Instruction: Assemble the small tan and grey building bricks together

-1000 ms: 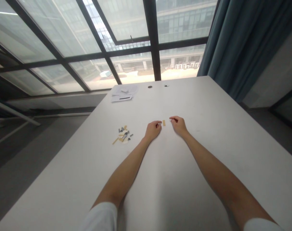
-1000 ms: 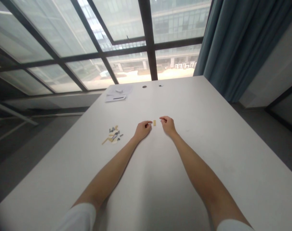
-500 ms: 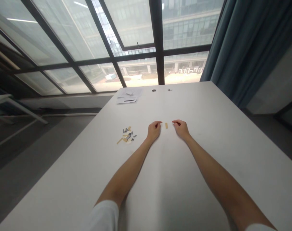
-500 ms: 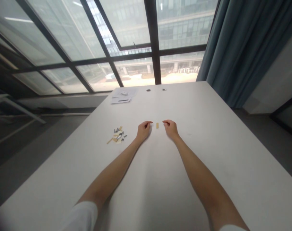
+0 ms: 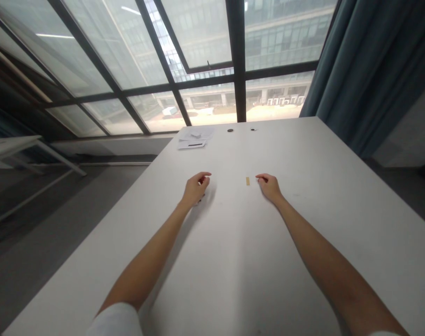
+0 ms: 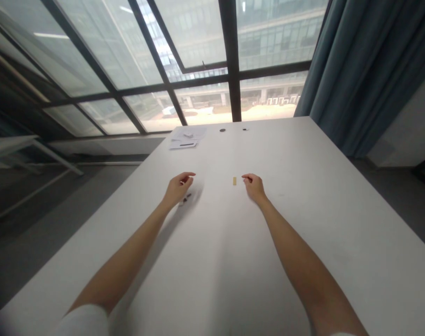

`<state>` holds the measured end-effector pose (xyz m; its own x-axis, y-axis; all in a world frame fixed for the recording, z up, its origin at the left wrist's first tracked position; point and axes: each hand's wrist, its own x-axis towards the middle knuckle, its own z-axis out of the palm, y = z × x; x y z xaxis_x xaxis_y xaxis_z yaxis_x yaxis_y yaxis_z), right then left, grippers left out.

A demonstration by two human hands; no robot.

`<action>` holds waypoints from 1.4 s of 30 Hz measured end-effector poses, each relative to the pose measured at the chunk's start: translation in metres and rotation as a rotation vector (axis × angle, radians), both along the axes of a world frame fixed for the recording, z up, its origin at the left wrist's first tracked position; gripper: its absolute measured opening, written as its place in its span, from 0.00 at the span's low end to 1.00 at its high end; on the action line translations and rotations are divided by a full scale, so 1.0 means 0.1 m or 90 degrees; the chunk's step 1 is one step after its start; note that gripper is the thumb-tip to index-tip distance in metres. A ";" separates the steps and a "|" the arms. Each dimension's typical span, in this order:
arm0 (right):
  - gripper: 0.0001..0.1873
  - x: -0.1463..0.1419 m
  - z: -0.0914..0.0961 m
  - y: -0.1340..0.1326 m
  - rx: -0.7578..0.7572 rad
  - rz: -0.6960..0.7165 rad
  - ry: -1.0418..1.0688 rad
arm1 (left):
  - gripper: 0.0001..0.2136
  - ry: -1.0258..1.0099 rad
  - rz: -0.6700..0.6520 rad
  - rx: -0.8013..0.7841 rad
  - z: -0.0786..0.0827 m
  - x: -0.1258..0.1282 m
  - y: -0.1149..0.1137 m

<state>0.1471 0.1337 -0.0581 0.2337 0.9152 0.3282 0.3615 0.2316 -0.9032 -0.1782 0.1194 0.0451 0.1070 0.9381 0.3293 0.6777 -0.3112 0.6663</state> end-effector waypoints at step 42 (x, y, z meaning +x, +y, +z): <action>0.17 -0.01 0.07 -0.06 -0.010 0.006 -0.055 | 0.24 0.191 0.245 -0.040 -0.72 -1.25 -0.50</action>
